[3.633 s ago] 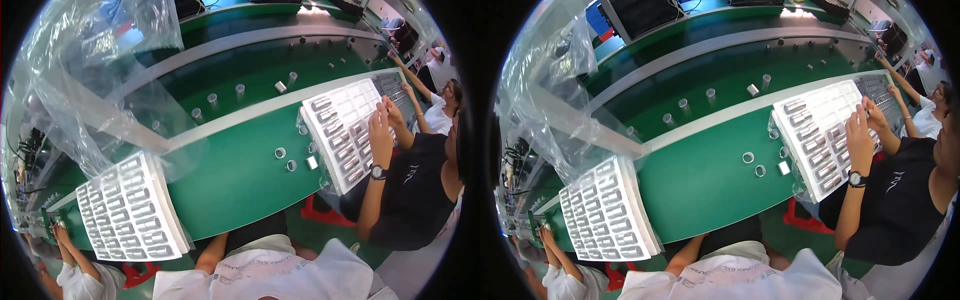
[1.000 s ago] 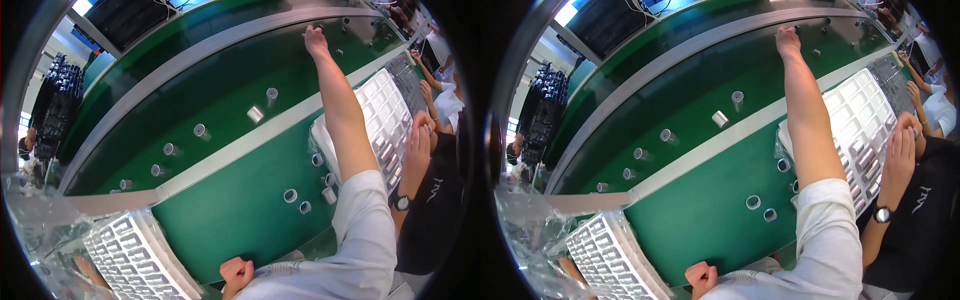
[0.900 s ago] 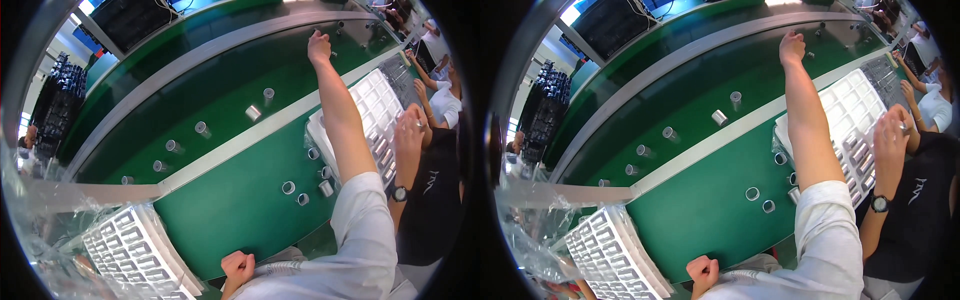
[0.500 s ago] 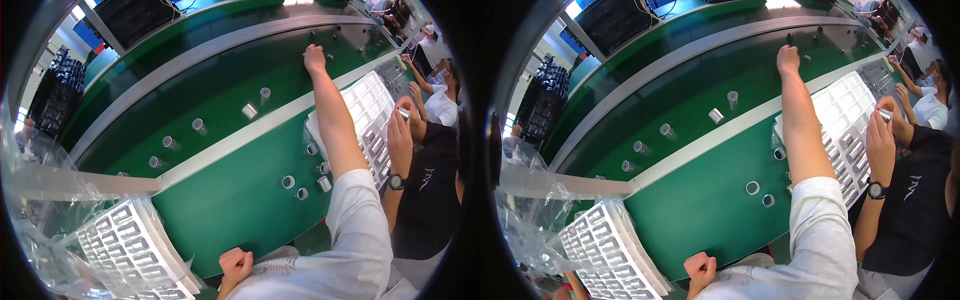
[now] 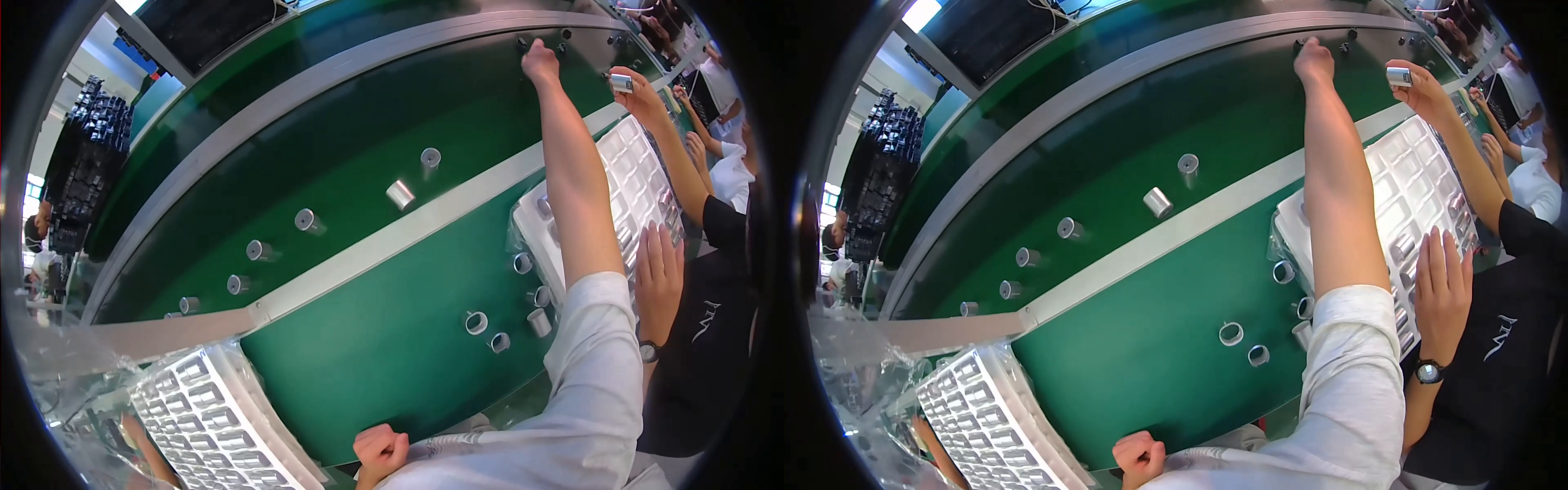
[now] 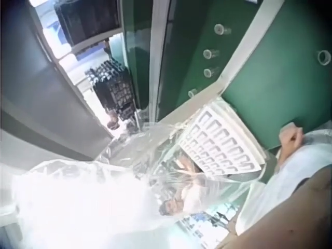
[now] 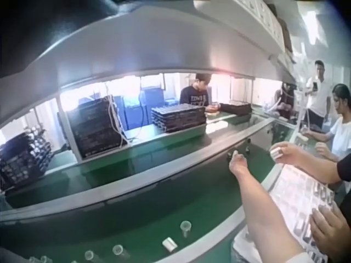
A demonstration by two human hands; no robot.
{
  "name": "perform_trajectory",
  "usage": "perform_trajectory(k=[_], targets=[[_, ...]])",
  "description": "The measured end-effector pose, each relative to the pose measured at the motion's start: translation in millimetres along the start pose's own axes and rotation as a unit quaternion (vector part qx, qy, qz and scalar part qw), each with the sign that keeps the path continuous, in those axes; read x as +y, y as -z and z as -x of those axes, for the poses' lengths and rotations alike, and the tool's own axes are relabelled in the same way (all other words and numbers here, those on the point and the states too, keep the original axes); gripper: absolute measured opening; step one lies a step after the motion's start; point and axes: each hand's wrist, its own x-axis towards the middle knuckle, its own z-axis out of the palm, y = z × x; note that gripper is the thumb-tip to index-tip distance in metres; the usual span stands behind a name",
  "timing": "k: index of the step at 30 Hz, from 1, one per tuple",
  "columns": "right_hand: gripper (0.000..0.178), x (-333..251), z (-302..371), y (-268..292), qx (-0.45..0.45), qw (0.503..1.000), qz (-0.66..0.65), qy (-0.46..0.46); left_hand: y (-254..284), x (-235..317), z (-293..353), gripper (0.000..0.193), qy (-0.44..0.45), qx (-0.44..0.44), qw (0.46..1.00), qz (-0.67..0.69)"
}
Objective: Assembling small metal electronic components and placing them into trays, then packing the trays into shipping boxes.
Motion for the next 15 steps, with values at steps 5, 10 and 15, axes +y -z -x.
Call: perform_trajectory(k=[5, 10, 15], targets=[[0.037, 2.6, -57.0, 7.2, -0.005, 0.998, 0.054, 0.015, -3.0, 47.1, -17.6, 0.033, 0.089, -0.001, 0.996, -0.022], [0.033, 0.4, -91.6, -5.3, -0.022, 0.995, 0.098, 0.030, -17.9, 20.9, 22.0, 0.033, 0.096, 0.109, 0.988, -0.057], [0.034, -10.6, -71.2, -17.4, -0.053, 0.996, 0.062, 0.038, -14.4, 35.2, -0.7, 0.035, 0.067, 0.108, 0.991, -0.048]])
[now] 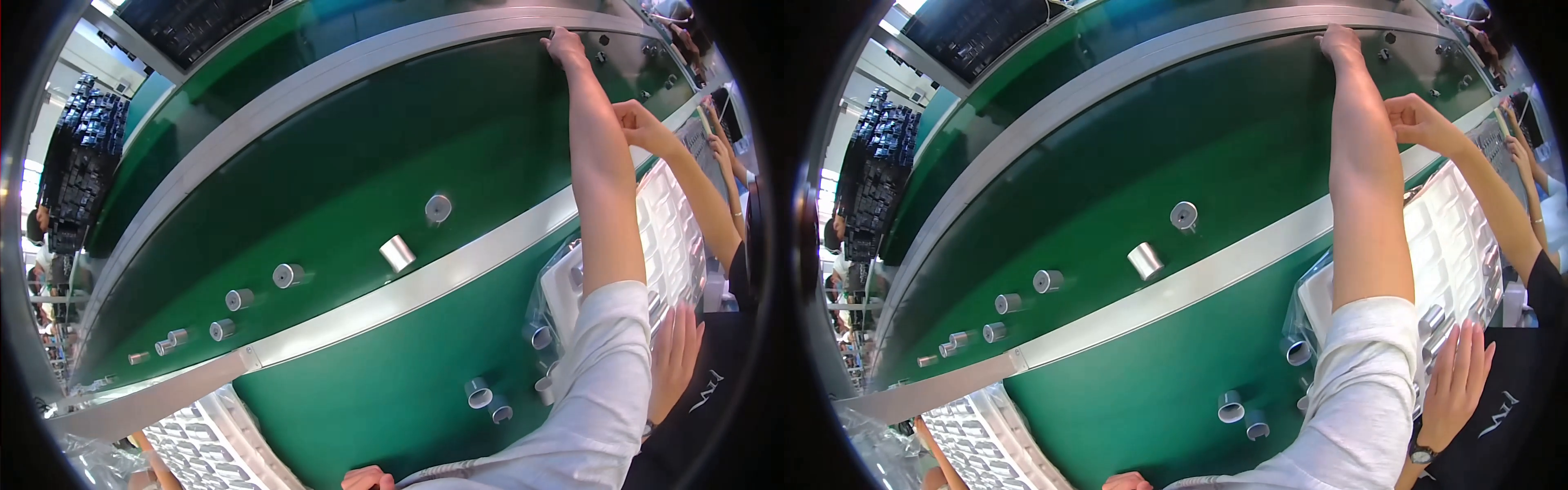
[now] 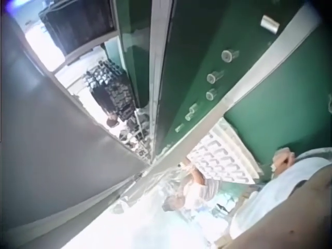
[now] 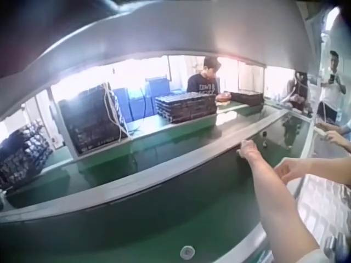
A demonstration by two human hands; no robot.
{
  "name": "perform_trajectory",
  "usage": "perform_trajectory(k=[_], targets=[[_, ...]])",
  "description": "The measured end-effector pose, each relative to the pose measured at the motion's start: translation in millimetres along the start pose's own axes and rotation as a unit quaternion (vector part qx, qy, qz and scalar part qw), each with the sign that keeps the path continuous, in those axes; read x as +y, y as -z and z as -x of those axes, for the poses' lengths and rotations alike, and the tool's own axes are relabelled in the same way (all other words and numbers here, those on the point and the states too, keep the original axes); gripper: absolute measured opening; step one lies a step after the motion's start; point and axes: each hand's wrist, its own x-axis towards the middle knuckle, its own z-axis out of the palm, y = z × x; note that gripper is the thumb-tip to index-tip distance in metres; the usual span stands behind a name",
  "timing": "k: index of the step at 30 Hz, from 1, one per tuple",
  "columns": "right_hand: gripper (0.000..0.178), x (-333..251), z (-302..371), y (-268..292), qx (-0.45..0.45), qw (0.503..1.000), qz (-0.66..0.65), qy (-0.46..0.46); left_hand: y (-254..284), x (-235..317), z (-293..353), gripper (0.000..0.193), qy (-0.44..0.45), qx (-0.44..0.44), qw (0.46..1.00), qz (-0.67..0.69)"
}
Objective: Assembling small metal electronic components and placing them into trays, then packing the trays into shipping boxes.
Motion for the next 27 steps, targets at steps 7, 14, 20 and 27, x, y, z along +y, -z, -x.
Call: perform_trajectory(k=[7, 14, 20, 27], targets=[[0.034, -24.2, 16.1, 4.9, 0.022, 1.000, -0.022, -0.003, -0.4, 23.6, -15.6, 0.038, 0.063, -0.107, 0.989, -0.078], [0.022, -128.6, 150.9, 110.7, 0.151, 0.935, -0.263, 0.183, -13.1, -18.0, -15.7, 0.037, -0.052, -0.070, 0.996, 0.000], [0.020, -133.0, 448.5, 180.7, 0.042, 0.805, -0.315, 0.501, 4.0, -28.4, 8.4, 0.026, -0.123, -0.083, 0.984, 0.101], [0.020, -87.9, 618.6, 155.1, -0.017, 0.891, -0.202, 0.407, 88.8, 11.0, 61.9, 0.019, -0.256, -0.084, 0.960, 0.075]])
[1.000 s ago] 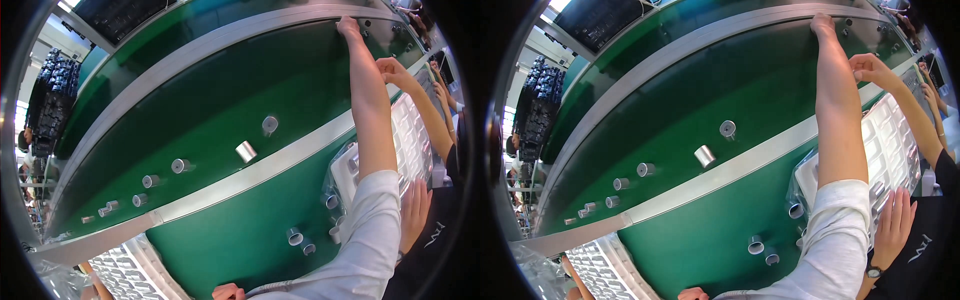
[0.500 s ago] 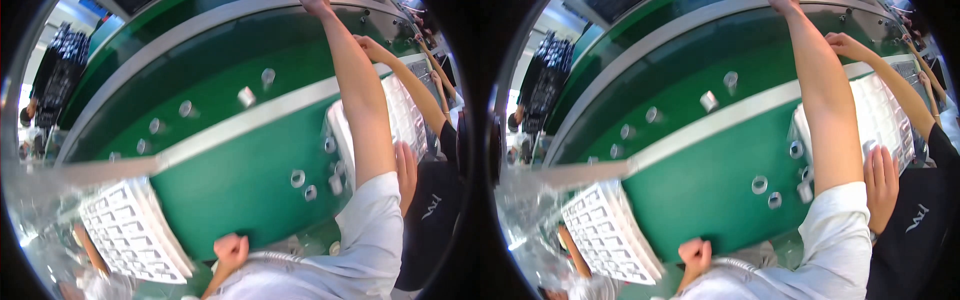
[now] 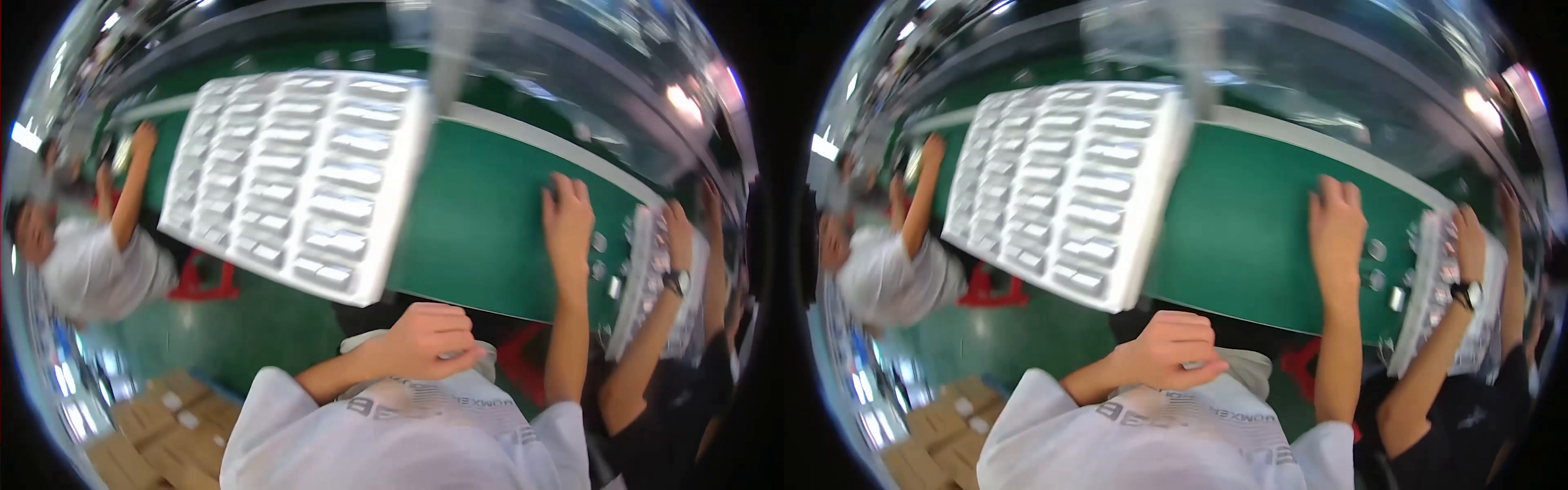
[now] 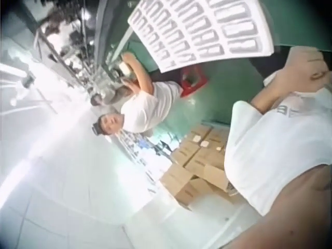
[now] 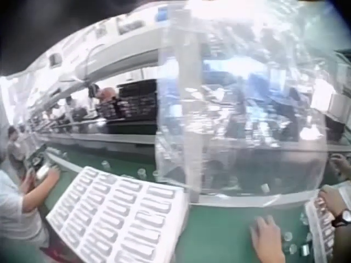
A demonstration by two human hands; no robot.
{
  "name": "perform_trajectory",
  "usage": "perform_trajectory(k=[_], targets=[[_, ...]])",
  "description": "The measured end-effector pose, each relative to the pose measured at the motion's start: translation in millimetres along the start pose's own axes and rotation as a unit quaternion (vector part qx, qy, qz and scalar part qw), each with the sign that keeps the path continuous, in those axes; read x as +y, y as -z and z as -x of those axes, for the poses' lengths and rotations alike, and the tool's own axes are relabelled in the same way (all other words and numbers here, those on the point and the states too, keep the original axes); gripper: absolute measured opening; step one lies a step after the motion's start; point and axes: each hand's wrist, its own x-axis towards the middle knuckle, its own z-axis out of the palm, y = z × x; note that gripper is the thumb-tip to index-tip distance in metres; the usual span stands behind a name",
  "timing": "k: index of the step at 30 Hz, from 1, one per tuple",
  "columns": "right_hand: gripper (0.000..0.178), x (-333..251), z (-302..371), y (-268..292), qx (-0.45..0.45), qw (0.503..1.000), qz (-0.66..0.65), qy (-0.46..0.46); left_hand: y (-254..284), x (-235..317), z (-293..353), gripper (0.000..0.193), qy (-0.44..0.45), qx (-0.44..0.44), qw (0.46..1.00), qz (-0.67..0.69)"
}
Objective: Assembling small metal electronic components and placing them into trays, then packing the trays into shipping boxes.
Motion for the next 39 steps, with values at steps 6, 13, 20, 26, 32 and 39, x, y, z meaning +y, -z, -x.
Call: perform_trajectory(k=[6, 13, 20, 26, 32, 39], targets=[[0.025, 14.1, 24.4, -5.2, 0.032, 0.999, 0.031, 0.006, 94.2, 21.9, 1.1, 0.019, -0.002, 0.076, 0.955, -0.287], [0.037, 4.0, -0.2, -37.3, 0.082, 0.995, 0.033, 0.047, 106.4, 18.8, -41.2, 0.023, 0.088, 0.120, 0.912, -0.383], [0.020, 32.1, 26.8, -4.6, 0.188, 0.948, -0.245, -0.079, 54.1, 9.2, -46.8, 0.020, 0.086, 0.076, 0.963, -0.244], [0.021, 81.9, 49.1, 44.9, 0.089, 0.981, 0.046, -0.165, -76.0, -51.0, -59.2, 0.021, 0.054, -0.056, 0.994, -0.077], [0.028, 85.5, 45.8, 20.3, -0.001, 0.993, 0.043, -0.112, -60.9, -80.5, -52.1, 0.020, 0.128, -0.039, 0.990, 0.047], [0.036, 31.6, 57.2, 12.6, -0.018, 0.769, -0.614, -0.177, -68.0, -80.1, -84.1, 0.040, 0.256, 0.119, 0.849, 0.446]])
